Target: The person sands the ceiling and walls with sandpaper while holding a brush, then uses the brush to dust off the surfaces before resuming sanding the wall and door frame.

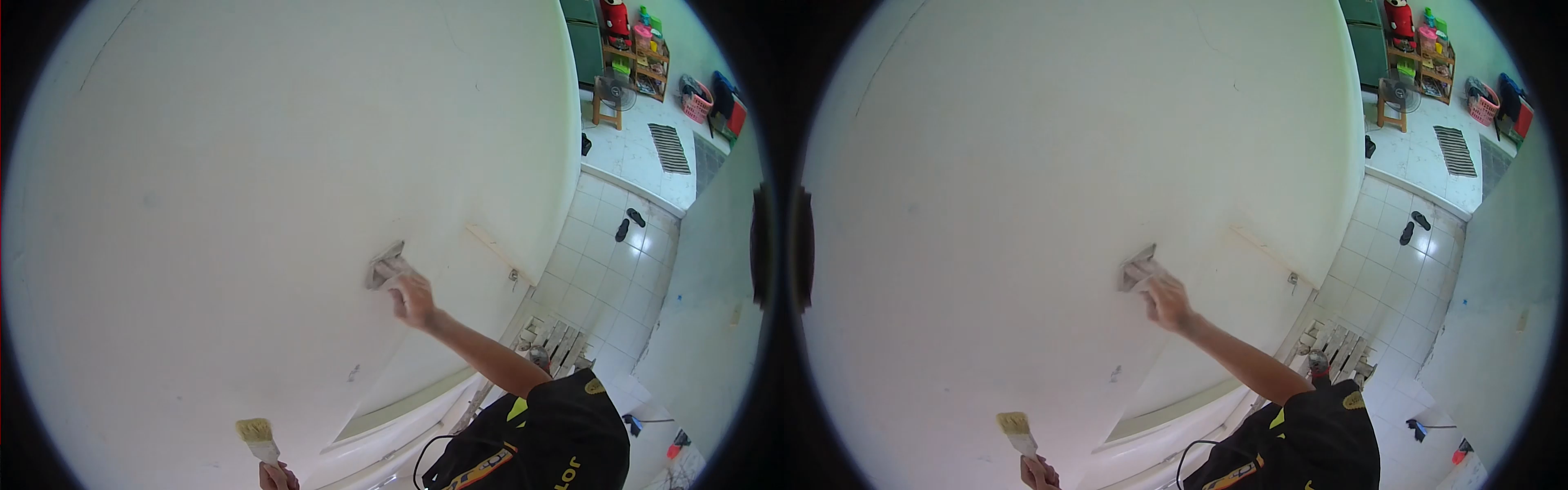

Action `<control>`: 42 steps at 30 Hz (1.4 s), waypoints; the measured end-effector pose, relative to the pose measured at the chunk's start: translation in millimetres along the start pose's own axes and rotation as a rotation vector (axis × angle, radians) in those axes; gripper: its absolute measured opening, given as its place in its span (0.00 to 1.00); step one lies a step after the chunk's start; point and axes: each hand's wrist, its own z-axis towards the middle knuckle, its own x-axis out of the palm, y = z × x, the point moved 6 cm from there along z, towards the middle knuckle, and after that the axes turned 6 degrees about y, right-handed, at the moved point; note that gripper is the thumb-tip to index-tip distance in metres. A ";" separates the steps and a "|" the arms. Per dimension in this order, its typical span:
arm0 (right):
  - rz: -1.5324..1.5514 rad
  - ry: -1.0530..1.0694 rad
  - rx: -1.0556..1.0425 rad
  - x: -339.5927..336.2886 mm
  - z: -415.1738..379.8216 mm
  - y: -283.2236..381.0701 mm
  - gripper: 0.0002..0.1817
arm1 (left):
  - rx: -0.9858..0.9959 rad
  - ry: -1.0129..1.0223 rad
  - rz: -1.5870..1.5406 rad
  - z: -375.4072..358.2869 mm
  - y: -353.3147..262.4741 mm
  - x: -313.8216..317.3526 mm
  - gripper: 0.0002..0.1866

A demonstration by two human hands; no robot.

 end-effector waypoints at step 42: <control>0.049 -0.226 0.400 -3.2 9.7 -63.4 0.16 | -0.032 0.121 0.033 23.5 6.0 28.3 0.15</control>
